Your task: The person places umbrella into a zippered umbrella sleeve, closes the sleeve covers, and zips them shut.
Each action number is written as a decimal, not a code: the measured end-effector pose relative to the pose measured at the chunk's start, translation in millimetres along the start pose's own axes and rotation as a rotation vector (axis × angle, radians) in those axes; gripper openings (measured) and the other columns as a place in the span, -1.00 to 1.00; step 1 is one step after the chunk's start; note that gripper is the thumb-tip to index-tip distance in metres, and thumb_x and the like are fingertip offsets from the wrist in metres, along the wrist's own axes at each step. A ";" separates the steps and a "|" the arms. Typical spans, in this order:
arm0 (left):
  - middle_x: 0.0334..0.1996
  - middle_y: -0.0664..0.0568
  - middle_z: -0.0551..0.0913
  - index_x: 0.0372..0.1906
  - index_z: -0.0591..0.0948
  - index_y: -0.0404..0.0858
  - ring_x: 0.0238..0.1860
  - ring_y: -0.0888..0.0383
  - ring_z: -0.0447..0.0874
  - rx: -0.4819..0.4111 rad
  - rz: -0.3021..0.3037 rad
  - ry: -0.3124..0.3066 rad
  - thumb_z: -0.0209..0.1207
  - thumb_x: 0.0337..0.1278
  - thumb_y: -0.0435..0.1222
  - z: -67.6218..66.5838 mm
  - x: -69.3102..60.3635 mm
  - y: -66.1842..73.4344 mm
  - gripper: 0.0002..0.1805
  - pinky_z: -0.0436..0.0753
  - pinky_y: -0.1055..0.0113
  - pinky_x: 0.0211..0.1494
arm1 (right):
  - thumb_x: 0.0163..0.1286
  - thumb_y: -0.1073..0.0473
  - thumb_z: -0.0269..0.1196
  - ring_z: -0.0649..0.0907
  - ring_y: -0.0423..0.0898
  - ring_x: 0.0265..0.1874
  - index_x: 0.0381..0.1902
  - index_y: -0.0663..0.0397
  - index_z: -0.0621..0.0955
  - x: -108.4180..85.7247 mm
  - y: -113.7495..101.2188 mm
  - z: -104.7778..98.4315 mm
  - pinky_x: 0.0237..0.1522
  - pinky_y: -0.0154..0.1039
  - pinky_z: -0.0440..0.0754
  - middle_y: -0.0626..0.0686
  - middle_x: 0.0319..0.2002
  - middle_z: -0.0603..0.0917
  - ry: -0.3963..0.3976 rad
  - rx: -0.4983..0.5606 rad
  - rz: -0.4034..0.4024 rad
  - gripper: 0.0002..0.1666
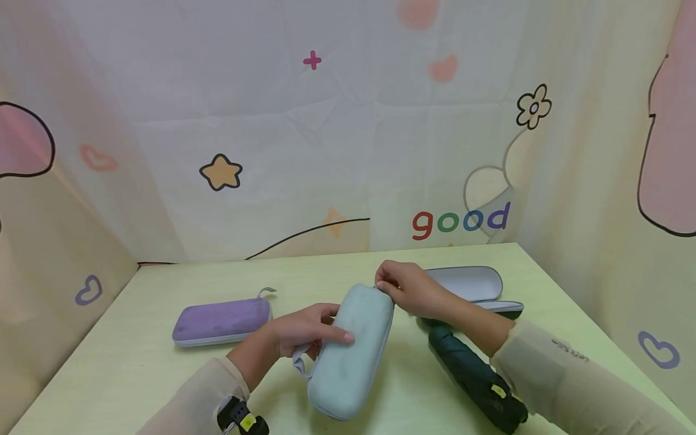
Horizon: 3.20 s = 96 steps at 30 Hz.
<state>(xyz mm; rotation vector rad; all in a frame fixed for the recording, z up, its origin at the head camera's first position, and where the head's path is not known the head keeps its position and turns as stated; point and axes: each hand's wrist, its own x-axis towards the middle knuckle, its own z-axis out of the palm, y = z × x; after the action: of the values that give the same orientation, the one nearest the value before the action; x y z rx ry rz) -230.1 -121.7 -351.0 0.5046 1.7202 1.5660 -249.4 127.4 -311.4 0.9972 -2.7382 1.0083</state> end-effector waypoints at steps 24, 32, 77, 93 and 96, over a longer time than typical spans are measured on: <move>0.04 -0.18 0.57 0.42 0.21 -0.19 -0.02 -0.12 0.66 -0.031 0.091 0.101 0.28 0.12 -0.25 -5.6 -7.6 -14.5 -0.23 0.66 -0.08 -0.11 | 0.28 0.45 0.28 0.55 -0.11 -0.36 -0.26 0.18 0.57 -2.2 13.1 -3.7 -0.23 -0.25 0.64 -0.02 -0.35 0.58 0.057 -0.336 -0.423 -0.86; 0.05 -0.18 0.56 0.42 0.22 -0.19 -0.05 -0.11 0.67 -0.060 0.092 0.191 0.27 0.10 -0.24 -4.8 -4.8 -17.8 -0.23 0.67 -0.05 -0.13 | 0.29 0.41 0.28 0.56 -0.12 -0.35 -0.25 0.17 0.59 -6.7 7.9 -3.2 -0.21 -0.24 0.64 -0.02 -0.33 0.62 0.054 -0.336 -0.378 -0.89; 0.10 -0.18 0.53 0.40 0.22 -0.23 -0.07 -0.02 0.67 -0.157 0.141 0.375 0.21 0.19 -0.14 8.2 10.4 -15.0 -0.27 0.69 0.05 -0.15 | 0.24 0.39 0.33 0.51 -0.24 -0.51 -0.28 0.16 0.67 -10.3 3.2 -5.7 -0.39 -0.40 0.59 -0.10 -0.45 0.63 -0.018 -0.217 -0.284 -0.90; 0.07 -0.18 0.55 0.39 0.24 -0.24 -0.07 -0.02 0.67 -0.217 0.169 0.410 0.20 0.19 -0.14 11.9 14.5 -17.1 -0.29 0.68 0.05 -0.10 | 0.24 0.39 0.33 0.53 -0.27 -0.52 -0.31 0.17 0.67 -14.8 3.6 -2.8 -0.41 -0.40 0.60 -0.09 -0.46 0.64 -0.035 -0.177 -0.276 -0.92; 0.07 -0.18 0.55 0.39 0.24 -0.25 -0.07 -0.02 0.67 -0.225 0.173 0.417 0.20 0.20 -0.14 11.2 14.3 -17.8 -0.29 0.68 0.04 -0.09 | 0.24 0.39 0.33 0.51 -0.27 -0.53 -0.30 0.16 0.67 -15.3 2.8 -1.9 -0.42 -0.41 0.59 -0.10 -0.47 0.63 -0.042 -0.173 -0.270 -0.91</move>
<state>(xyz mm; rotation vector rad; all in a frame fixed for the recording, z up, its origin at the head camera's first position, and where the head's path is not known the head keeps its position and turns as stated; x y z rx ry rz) -227.7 -107.1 -371.6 0.2269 1.8018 2.0745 -239.3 138.6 -315.5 1.3222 -2.5738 0.7033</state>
